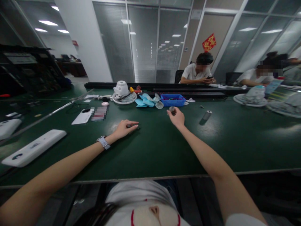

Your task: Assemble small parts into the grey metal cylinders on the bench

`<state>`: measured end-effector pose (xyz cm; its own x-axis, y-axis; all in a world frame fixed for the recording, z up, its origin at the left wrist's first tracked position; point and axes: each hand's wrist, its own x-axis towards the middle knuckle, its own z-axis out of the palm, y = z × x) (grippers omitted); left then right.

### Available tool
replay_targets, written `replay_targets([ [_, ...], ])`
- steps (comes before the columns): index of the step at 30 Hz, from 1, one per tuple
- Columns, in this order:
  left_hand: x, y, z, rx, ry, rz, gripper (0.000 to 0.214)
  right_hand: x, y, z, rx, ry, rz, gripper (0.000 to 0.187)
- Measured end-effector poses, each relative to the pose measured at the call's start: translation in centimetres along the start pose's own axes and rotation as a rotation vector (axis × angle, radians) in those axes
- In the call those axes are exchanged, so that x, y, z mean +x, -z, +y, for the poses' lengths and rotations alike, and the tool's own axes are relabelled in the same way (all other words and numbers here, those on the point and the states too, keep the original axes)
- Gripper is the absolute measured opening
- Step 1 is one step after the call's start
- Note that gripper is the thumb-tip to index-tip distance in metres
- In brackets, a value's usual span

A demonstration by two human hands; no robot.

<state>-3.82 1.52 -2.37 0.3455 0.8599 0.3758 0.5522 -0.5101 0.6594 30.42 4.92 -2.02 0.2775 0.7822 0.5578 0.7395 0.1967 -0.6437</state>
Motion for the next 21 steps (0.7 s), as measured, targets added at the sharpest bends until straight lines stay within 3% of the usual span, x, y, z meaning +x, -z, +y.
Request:
replay_targets([
  [3, 0.3, -0.2, -0.8, -0.122, 0.143, 0.176, 0.029, 2.1, 2.2, 4.5, -0.207, -0.149, 0.107, 0.046],
  [6, 0.4, -0.3, -1.2, -0.174, 0.227, 0.279, 0.028, 2.7, 3.4, 7.4, -0.307, -0.277, 0.107, 0.046],
  [9, 0.3, -0.4, -1.2, -0.172, 0.228, 0.283, 0.027, 2.6, 3.6, 7.9, -0.323, -0.356, 0.042, 0.047],
  [11, 0.2, -0.4, -1.1, -0.171, 0.223, 0.277, 0.028, 2.1, 3.3, 6.7, -0.355, -0.345, 0.107, 0.059],
  [13, 0.1, -0.4, -1.0, -0.167, 0.223, 0.273, 0.029, 1.4, 2.8, 4.4, -0.394, -0.224, 0.233, 0.077],
  [15, 0.1, -0.4, -0.9, -0.161, 0.229, 0.271, 0.029, 0.1, 2.0, 1.1, -0.379, -0.001, 0.261, 0.083],
  [17, 0.1, -0.4, -1.0, -0.151, 0.236, 0.269, 0.028, -1.8, 0.9, -2.6, -0.294, 0.243, 0.102, 0.071],
  [21, 0.2, -0.5, -1.1, -0.147, 0.211, 0.256, 0.028, -6.9, -1.7, -8.9, -0.095, 0.616, -0.454, 0.05],
])
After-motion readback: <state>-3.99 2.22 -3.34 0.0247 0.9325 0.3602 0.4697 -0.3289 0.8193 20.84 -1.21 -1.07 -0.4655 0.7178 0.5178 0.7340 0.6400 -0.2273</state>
